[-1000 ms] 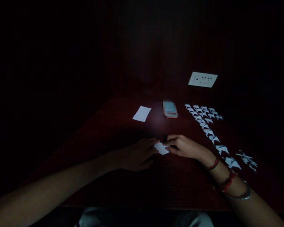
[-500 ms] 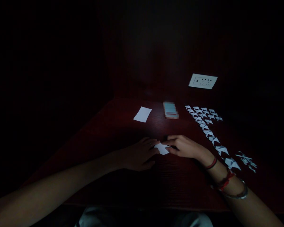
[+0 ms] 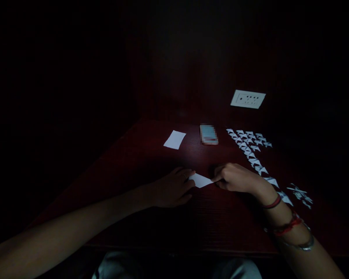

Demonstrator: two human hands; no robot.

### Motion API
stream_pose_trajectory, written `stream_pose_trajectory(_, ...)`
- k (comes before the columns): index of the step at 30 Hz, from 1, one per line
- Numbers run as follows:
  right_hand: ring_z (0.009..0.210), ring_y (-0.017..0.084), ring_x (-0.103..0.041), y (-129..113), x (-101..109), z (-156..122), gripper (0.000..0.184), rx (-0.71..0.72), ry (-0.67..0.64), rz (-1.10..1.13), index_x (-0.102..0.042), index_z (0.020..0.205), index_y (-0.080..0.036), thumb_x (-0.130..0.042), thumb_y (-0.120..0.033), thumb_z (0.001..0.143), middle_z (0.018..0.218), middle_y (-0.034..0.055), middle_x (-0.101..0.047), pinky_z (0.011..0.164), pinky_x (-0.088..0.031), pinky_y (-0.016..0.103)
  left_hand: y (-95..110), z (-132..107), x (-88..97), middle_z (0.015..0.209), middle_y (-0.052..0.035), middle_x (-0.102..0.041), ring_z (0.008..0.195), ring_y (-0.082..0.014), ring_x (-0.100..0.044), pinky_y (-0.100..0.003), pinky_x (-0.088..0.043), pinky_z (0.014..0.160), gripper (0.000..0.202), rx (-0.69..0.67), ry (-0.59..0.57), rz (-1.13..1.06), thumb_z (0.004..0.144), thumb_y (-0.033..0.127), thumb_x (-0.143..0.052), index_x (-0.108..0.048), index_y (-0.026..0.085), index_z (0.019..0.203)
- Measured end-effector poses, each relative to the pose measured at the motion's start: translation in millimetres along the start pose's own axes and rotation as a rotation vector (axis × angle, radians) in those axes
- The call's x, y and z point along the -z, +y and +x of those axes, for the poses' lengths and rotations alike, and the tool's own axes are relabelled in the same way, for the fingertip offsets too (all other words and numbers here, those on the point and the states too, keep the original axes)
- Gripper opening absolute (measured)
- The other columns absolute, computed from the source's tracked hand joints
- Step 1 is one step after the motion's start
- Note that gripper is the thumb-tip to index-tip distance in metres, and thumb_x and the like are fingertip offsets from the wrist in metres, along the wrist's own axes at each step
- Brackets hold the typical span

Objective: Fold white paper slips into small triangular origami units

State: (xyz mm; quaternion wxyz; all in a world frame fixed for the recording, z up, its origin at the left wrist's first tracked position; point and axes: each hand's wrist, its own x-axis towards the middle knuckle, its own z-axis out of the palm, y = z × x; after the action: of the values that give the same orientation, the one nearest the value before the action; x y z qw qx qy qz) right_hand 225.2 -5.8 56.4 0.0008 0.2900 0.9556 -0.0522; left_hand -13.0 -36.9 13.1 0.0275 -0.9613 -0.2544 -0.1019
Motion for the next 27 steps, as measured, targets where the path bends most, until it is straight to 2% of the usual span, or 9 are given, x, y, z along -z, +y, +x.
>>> stream_pose_trajectory(4, 0.072, 0.014, -0.058, 4.4, -2.2, -3.0, 0.021, -0.027, -0.007, 0.007, -0.066, 0.08, -0.021, -0.049, -0.012, 0.073, 0.078, 0.0024, -0.064, 0.065, -0.041, 0.024, -1.3, -1.4, -0.8, 0.127, -0.0147, -0.034, 0.117, -0.0275, -0.03, -0.042, -0.022, 0.096, 0.03, 0.01, -0.009, 0.005, 0.083, 0.032, -0.042, -0.047, 0.013, 0.106)
stream_pose_trajectory(6, 0.073, 0.014, -0.057, 4.9, -2.5, -2.1, 0.02, -0.054, 0.04, -0.005, -0.066, 0.078, -0.019, -0.047, -0.013, 0.075, 0.079, 0.0033, -0.062, 0.067, -0.041, 0.025, -1.2, -2.4, -1.5, 0.127, -0.0142, -0.033, 0.116, -0.0278, -0.03, -0.043, -0.023, 0.096, 0.031, 0.023, -0.012, 0.013, 0.083, 0.033, -0.041, -0.047, 0.014, 0.107)
stream_pose_trajectory(10, 0.081, 0.016, -0.055, 3.3, -6.7, 3.5, 0.023, -0.143, 0.213, 0.045, -0.061, 0.094, -0.017, -0.043, -0.023, 0.081, 0.089, 0.0061, -0.058, 0.073, -0.042, 0.028, -0.6, -4.2, -3.8, 0.126, -0.0127, -0.034, 0.113, -0.0278, -0.033, -0.044, -0.024, 0.094, 0.034, 0.056, -0.002, 0.014, 0.084, 0.035, -0.04, -0.046, 0.017, 0.112)
stream_pose_trajectory(13, 0.082, 0.017, -0.053, 4.0, -17.6, 9.7, 0.027, -0.183, 0.251, 0.138, -0.058, 0.1, -0.015, -0.047, -0.03, 0.08, 0.091, 0.0078, -0.055, 0.075, -0.043, 0.029, -1.7, -5.4, -6.5, 0.126, -0.0123, -0.033, 0.113, -0.028, -0.033, -0.045, -0.025, 0.093, 0.036, 0.054, 0.013, 0.015, 0.085, 0.037, -0.038, -0.043, 0.02, 0.116)
stream_pose_trajectory(18, 0.079, 0.016, -0.052, 11.3, -35.3, 19.6, 0.016, -0.268, 0.259, 0.232, -0.056, 0.086, -0.014, -0.053, -0.026, 0.076, 0.085, 0.0067, -0.051, 0.073, -0.042, 0.029, -3.2, -7.1, -8.3, 0.126, -0.0106, -0.034, 0.113, -0.0272, -0.033, -0.044, -0.027, 0.091, 0.035, 0.05, 0.04, -0.017, 0.086, 0.035, -0.036, -0.041, 0.023, 0.119)
stream_pose_trajectory(23, 0.072, 0.013, -0.05, 15.7, -32.9, 20.7, 0.005, -0.284, 0.249, 0.361, -0.055, 0.073, -0.015, -0.054, -0.02, 0.073, 0.077, 0.0034, -0.052, 0.068, -0.04, 0.027, -2.2, -8.0, -10.4, 0.129, -0.0085, -0.031, 0.116, -0.0274, -0.029, -0.044, -0.026, 0.093, 0.035, 0.074, 0.02, -0.012, 0.087, 0.035, -0.036, -0.04, 0.025, 0.12)
stream_pose_trajectory(27, 0.063, 0.011, -0.05, 15.6, -32.5, 19.5, 0.005, -0.304, 0.247, 0.529, -0.054, 0.073, -0.015, -0.053, -0.02, 0.073, 0.07, 0.0004, -0.054, 0.06, -0.041, 0.023, -3.0, -8.2, -13.2, 0.13, -0.0074, -0.029, 0.117, -0.0269, -0.028, -0.044, -0.025, 0.094, 0.035, 0.082, 0.017, 0.006, 0.087, 0.037, -0.035, -0.041, 0.027, 0.119)
